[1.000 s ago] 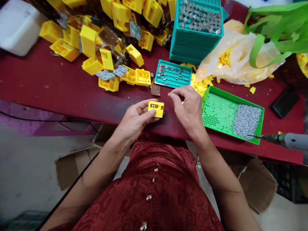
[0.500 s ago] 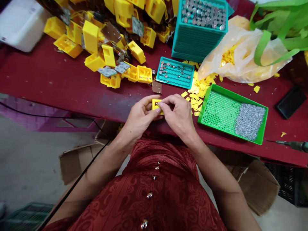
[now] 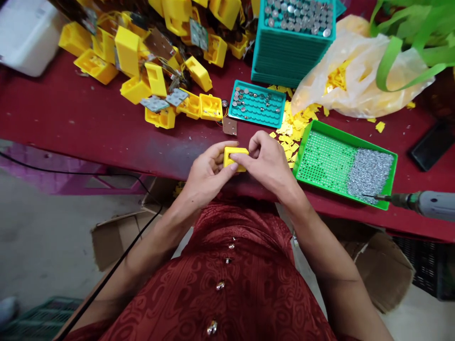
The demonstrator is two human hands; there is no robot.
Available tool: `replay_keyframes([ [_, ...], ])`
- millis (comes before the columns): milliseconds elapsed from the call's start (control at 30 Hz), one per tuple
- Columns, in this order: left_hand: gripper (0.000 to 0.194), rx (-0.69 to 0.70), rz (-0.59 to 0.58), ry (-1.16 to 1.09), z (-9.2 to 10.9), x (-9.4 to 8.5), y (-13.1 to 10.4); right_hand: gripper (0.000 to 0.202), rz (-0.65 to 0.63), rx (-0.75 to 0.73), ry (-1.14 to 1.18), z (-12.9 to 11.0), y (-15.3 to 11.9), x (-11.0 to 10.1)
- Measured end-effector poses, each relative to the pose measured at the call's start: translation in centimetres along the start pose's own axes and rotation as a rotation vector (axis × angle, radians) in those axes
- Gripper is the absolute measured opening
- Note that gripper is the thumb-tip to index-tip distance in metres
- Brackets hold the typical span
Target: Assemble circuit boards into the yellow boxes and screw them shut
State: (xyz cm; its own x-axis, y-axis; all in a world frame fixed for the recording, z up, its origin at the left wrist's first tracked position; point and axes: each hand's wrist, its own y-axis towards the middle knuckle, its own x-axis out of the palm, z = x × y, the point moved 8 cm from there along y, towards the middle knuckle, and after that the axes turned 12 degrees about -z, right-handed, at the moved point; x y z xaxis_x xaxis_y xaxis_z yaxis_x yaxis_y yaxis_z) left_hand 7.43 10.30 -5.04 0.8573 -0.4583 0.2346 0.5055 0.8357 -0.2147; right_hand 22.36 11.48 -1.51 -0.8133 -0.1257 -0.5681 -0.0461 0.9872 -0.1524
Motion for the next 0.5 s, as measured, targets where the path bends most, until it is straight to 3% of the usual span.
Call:
replay_keyframes([
  [100,0.044,-0.032,-0.037,-0.14,-0.4,-0.1,0.2,0.038,-0.121,-0.051,0.108,0.4,0.4,0.2],
  [300,0.046,-0.146,-0.085,-0.381,-1.1,-0.1,0.5,0.021,0.127,-0.157,0.179,0.8,-1.3,-2.3],
  [500,0.041,-0.163,-0.096,-0.384,-0.9,0.3,0.7,0.005,0.111,-0.216,0.113,0.0,-2.8,-2.1],
])
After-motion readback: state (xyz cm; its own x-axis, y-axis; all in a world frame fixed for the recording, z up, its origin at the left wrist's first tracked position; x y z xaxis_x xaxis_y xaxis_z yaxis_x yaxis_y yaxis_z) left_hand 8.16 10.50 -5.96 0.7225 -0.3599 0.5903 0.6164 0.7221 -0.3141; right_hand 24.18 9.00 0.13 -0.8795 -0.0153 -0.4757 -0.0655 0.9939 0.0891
